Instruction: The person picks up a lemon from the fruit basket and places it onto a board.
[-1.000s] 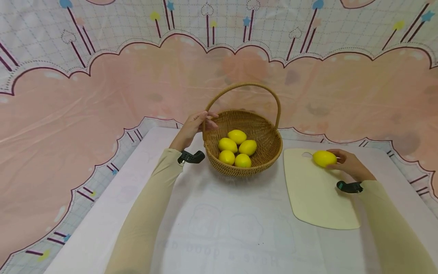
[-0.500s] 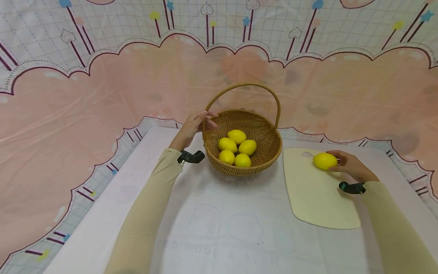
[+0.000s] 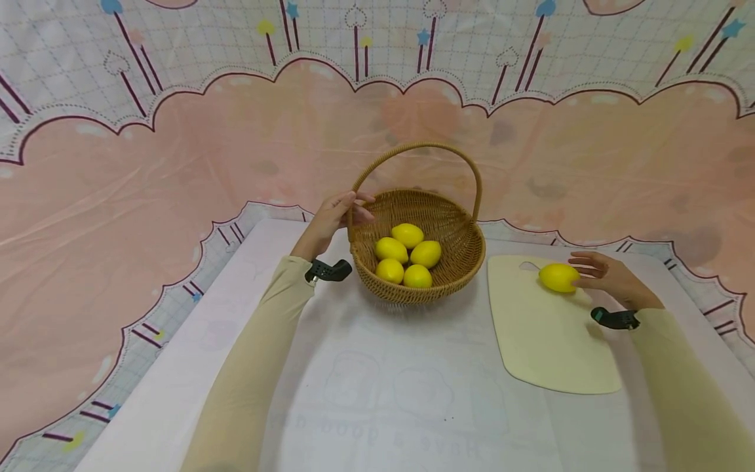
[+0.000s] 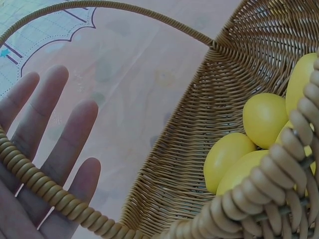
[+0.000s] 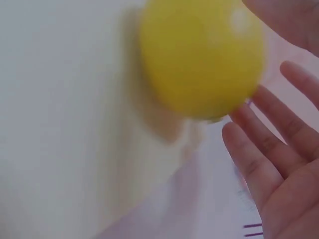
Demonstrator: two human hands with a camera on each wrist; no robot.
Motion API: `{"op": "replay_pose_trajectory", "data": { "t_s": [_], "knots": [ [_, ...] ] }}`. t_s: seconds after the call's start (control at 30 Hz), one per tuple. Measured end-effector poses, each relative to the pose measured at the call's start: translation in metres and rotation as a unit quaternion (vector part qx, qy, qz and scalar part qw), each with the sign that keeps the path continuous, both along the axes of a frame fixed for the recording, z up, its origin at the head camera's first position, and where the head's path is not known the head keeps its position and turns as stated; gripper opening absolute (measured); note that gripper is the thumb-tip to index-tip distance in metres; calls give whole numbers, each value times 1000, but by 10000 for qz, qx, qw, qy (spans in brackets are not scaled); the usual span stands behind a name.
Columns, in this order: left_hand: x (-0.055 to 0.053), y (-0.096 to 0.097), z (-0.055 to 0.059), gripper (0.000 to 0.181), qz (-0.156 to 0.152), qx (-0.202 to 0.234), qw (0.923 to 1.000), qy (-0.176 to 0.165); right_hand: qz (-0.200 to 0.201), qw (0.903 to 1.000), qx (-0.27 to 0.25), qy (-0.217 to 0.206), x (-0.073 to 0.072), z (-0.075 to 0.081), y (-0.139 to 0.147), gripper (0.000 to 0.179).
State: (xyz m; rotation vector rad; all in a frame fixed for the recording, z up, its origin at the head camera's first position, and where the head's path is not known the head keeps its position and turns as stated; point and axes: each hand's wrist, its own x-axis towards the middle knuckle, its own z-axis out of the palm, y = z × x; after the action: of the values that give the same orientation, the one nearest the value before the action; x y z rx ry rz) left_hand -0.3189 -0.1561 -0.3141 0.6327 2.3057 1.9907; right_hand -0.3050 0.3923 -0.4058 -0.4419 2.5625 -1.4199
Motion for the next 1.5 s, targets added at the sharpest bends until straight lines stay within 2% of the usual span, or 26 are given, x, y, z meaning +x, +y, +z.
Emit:
{"op": "replay_pose_trajectory", "data": {
  "t_s": [0.07,0.2,0.4,0.5,0.67,0.8,0.97,1.1,1.27,1.5],
  "knots": [
    [1,0,-1,45,27,-2,10000,3,3,9999,-49,108,0,8,-1,52],
    [1,-1,-3,45,74,25,10000,30,51,9988,172,449,0,26,-7,54],
    [-1,0,-5,46,56,123,9999,96,180,9965,203,790,-5,55,-35,56],
    [-2,0,-5,47,91,180,9998,82,282,9944,401,933,-8,68,-52,56],
    [-1,-1,-3,47,159,277,9995,51,561,9917,737,896,-13,90,-81,56],
    [0,0,-1,42,233,460,9987,31,990,9894,706,788,-19,103,-103,54],
    [0,0,0,35,311,578,9978,15,1508,9838,633,738,-26,110,-128,52],
    [1,0,0,39,363,733,9966,-8,1853,9783,625,692,-29,115,-152,51],
    [2,0,-1,44,438,873,9952,-8,2121,9740,642,469,-34,118,-182,51],
    [2,1,-2,43,589,844,9947,-58,2412,9661,909,152,-47,114,-222,53]
  ]
}}
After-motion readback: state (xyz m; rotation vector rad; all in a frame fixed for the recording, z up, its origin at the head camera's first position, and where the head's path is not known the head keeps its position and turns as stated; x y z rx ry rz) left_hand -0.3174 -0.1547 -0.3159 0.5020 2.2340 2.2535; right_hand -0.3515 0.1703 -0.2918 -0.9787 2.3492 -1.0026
